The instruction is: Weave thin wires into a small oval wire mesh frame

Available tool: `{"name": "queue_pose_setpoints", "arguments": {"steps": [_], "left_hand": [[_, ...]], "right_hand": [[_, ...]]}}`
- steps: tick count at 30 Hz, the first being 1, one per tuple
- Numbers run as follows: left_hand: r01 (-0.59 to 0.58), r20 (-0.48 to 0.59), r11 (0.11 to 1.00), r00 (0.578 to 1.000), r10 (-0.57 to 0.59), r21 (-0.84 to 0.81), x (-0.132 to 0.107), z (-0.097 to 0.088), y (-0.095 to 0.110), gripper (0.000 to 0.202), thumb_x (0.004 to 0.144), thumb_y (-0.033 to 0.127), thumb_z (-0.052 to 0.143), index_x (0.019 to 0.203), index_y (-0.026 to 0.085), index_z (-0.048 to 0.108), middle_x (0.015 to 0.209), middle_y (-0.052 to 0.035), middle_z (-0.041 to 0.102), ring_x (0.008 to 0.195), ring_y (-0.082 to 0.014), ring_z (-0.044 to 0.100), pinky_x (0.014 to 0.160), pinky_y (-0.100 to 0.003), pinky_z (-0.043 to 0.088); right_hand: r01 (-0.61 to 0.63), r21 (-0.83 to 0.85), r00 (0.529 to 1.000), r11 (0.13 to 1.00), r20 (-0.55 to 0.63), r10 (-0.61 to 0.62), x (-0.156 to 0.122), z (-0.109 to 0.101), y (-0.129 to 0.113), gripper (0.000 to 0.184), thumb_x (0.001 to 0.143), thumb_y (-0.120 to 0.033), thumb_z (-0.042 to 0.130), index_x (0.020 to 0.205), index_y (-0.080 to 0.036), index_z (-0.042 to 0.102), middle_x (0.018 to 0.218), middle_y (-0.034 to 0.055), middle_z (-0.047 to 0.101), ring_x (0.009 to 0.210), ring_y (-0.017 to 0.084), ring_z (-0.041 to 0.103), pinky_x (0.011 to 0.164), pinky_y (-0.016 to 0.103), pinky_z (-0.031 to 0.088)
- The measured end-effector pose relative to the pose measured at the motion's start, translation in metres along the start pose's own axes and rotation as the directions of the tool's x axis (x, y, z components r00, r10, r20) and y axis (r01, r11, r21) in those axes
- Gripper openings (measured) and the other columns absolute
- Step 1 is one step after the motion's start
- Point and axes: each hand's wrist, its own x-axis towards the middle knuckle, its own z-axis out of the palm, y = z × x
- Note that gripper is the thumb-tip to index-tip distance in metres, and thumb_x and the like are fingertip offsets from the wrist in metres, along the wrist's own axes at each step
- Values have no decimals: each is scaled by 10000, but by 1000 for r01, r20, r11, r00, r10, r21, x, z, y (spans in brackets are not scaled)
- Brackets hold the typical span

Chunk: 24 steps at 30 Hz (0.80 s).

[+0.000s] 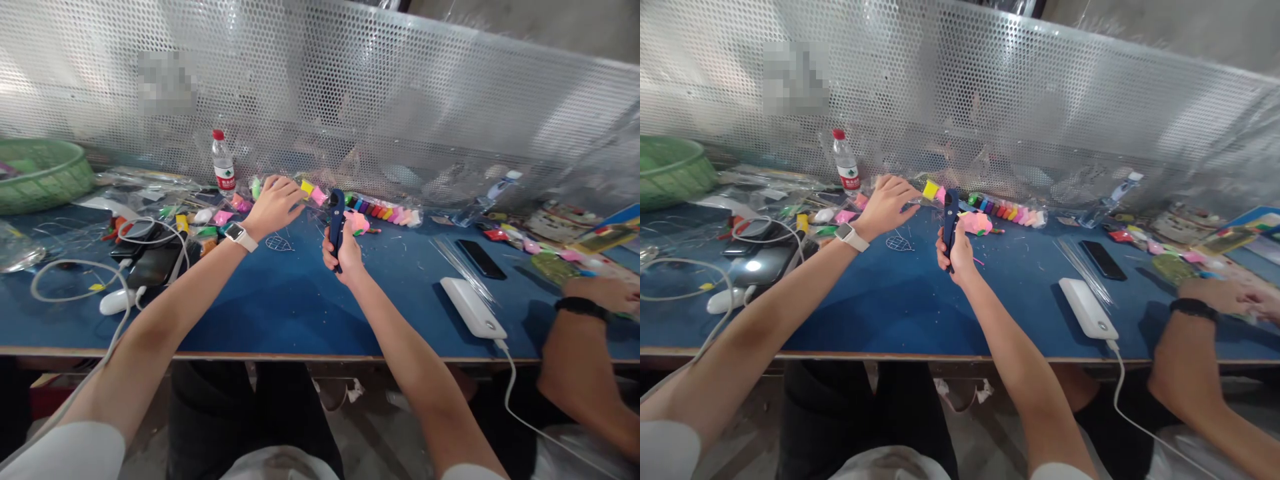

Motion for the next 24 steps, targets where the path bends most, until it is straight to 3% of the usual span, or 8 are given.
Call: {"name": "queue_pose_setpoints", "arguments": {"steps": [5, 8, 12, 17, 20, 24], "left_hand": [[21, 95, 994, 995, -31, 105, 4, -2, 11, 318, 1206, 305, 510, 1273, 171, 791, 1124, -145, 816, 1128, -323, 716, 1095, -513, 524], [4, 79, 989, 997, -16, 150, 4, -1, 12, 328, 1216, 276, 475, 1230, 166, 783, 1119, -140, 799, 1049, -297, 733, 1058, -489, 530], [-49, 2, 987, 999, 49, 153, 1, 5, 10, 300, 1199, 249, 495, 1212, 169, 784, 1283, -170, 777, 1109, -318, 738, 1052, -526, 546], [-124, 1, 991, 992, 124, 52, -3, 12, 10, 189, 1138, 208, 614, 1121, 206, 802, 1400, -151, 747, 1242, -336, 721, 1104, -559, 555], [-57, 3, 998, 998, 57, 20, -4, 15, 10, 178, 1125, 207, 631, 1099, 208, 807, 1381, -151, 764, 1217, -336, 720, 1096, -561, 556], [21, 35, 1000, 999, -21, -19, -3, 17, 7, 217, 1139, 239, 613, 1064, 201, 814, 1154, -116, 829, 1135, -321, 733, 1067, -521, 548]], "right_hand": [[53, -28, 999, 998, -3, -53, 1, 0, 8, 769, 999, -1013, 509, 957, -253, 615, 594, -89, 468, 361, 67, 300, 332, 256, 241], [57, -25, 998, 998, 7, -57, 1, 0, 10, 784, 993, -1019, 508, 948, -246, 625, 596, -90, 474, 355, 64, 309, 326, 249, 253], [40, -8, 999, 999, -4, -40, 0, 2, 9, 782, 1001, -1015, 496, 955, -245, 622, 596, -94, 477, 352, 62, 314, 327, 244, 261], [10, 25, 1000, 1000, -13, -10, 0, 3, 7, 749, 1034, -986, 476, 957, -251, 603, 595, -98, 471, 359, 65, 308, 332, 241, 259], [8, 12, 1000, 1000, -9, -8, 0, 3, 7, 741, 1043, -976, 473, 949, -252, 601, 589, -97, 466, 359, 66, 300, 329, 237, 257], [43, -44, 999, 998, -17, -44, 0, 3, 9, 741, 1044, -974, 473, 939, -252, 602, 573, -96, 468, 356, 68, 292, 318, 236, 265]]}}
